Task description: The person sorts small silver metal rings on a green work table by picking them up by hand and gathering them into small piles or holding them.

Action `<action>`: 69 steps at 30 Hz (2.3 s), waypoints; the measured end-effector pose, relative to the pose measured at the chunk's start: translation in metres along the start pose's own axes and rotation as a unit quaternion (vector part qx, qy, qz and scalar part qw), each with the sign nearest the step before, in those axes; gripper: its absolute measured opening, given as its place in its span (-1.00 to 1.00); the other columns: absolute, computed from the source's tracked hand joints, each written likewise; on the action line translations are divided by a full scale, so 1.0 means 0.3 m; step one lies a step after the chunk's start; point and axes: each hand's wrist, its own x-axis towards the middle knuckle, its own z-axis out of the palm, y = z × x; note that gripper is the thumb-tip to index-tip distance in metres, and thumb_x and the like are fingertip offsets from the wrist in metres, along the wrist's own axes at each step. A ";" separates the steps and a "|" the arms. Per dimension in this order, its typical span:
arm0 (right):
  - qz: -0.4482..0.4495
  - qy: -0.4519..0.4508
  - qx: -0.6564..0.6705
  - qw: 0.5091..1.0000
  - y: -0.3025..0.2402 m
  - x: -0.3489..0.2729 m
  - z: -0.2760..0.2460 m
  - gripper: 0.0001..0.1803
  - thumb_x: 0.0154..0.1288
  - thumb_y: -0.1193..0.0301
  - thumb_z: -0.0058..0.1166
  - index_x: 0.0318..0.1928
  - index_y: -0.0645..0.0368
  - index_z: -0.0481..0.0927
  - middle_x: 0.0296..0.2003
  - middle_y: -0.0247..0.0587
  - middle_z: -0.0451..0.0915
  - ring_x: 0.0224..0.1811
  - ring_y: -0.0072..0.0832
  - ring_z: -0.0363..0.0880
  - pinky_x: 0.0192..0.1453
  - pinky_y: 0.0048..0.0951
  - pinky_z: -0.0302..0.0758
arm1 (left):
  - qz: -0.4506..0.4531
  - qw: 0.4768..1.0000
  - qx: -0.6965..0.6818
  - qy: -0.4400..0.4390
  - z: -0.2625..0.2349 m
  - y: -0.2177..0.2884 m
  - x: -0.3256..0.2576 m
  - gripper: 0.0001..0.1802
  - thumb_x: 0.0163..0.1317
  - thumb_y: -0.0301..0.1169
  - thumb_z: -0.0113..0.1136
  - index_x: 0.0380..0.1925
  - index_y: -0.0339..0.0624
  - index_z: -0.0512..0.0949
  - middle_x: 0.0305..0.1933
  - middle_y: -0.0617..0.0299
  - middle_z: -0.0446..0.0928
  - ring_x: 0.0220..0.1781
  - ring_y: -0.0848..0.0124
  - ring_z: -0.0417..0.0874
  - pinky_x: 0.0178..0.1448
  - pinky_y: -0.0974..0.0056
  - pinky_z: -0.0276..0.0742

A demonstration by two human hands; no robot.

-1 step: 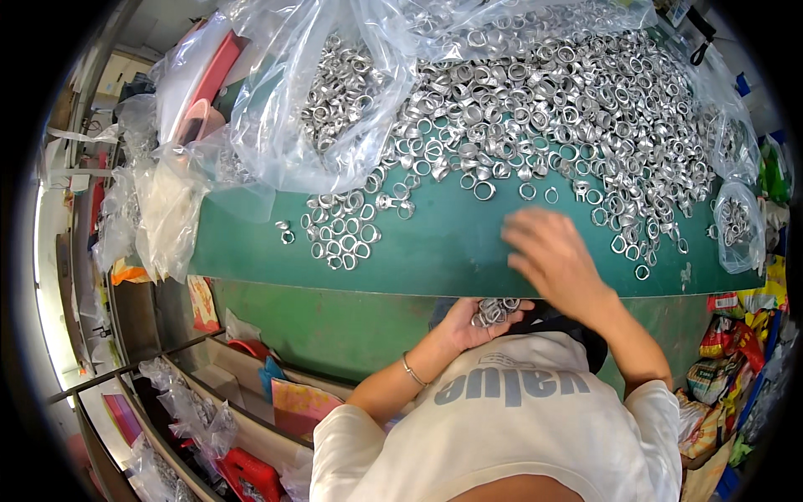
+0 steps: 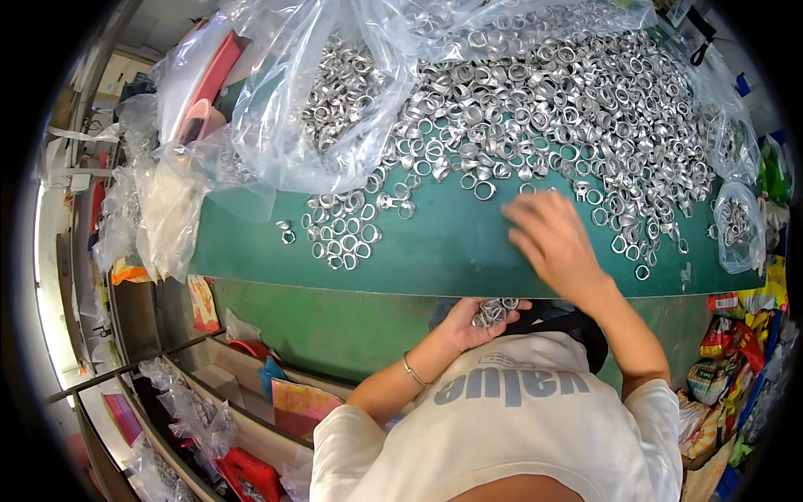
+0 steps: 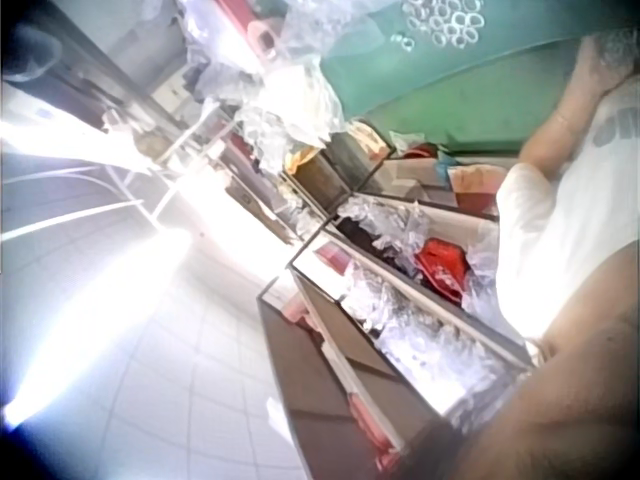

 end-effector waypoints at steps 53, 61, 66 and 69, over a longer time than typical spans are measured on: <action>0.024 -0.122 0.206 0.971 -0.133 -0.058 0.025 -0.61 0.12 0.53 0.22 0.01 0.25 0.54 0.00 -0.08 0.52 0.12 -0.13 0.44 0.14 -0.23 0.40 | 0.155 0.973 0.119 0.123 0.174 -0.038 -0.280 -0.84 0.29 -0.42 0.08 -0.19 -0.27 0.52 -0.23 0.17 0.51 -0.34 0.43 0.46 -0.45 0.40 0.38; -0.187 -0.136 -0.012 0.973 -0.294 0.184 0.315 -0.28 0.13 0.09 0.22 0.25 0.15 0.40 0.35 -0.11 0.26 0.47 -0.15 0.05 0.45 0.05 0.04 | 0.381 0.904 -0.065 0.184 -0.029 0.010 -0.300 -0.86 0.28 -0.40 0.05 -0.24 -0.20 0.53 -0.19 0.16 0.61 -0.12 0.24 0.64 0.06 0.15 0.63; -0.202 -0.159 -0.085 0.963 -0.317 0.197 0.411 -0.26 0.17 -0.01 0.14 0.27 0.13 0.39 0.35 -0.08 0.25 0.48 -0.17 0.02 0.46 0.14 -0.03 | 0.308 0.918 0.023 0.246 0.056 0.078 -0.373 -0.74 0.35 -0.30 -0.07 -0.23 -0.17 0.58 -0.24 0.14 0.64 -0.16 0.21 0.68 0.06 -0.02 0.61; -0.193 -0.206 -0.077 0.956 -0.326 0.156 0.377 -0.24 0.14 -0.01 0.17 0.28 0.13 0.38 0.36 -0.05 0.22 0.48 -0.15 0.02 0.45 0.16 -0.03 | 0.265 0.946 0.040 0.184 0.026 0.131 -0.422 -0.73 0.35 -0.28 -0.07 -0.20 -0.20 0.56 -0.20 0.11 0.63 -0.17 0.15 0.69 0.03 -0.16 0.60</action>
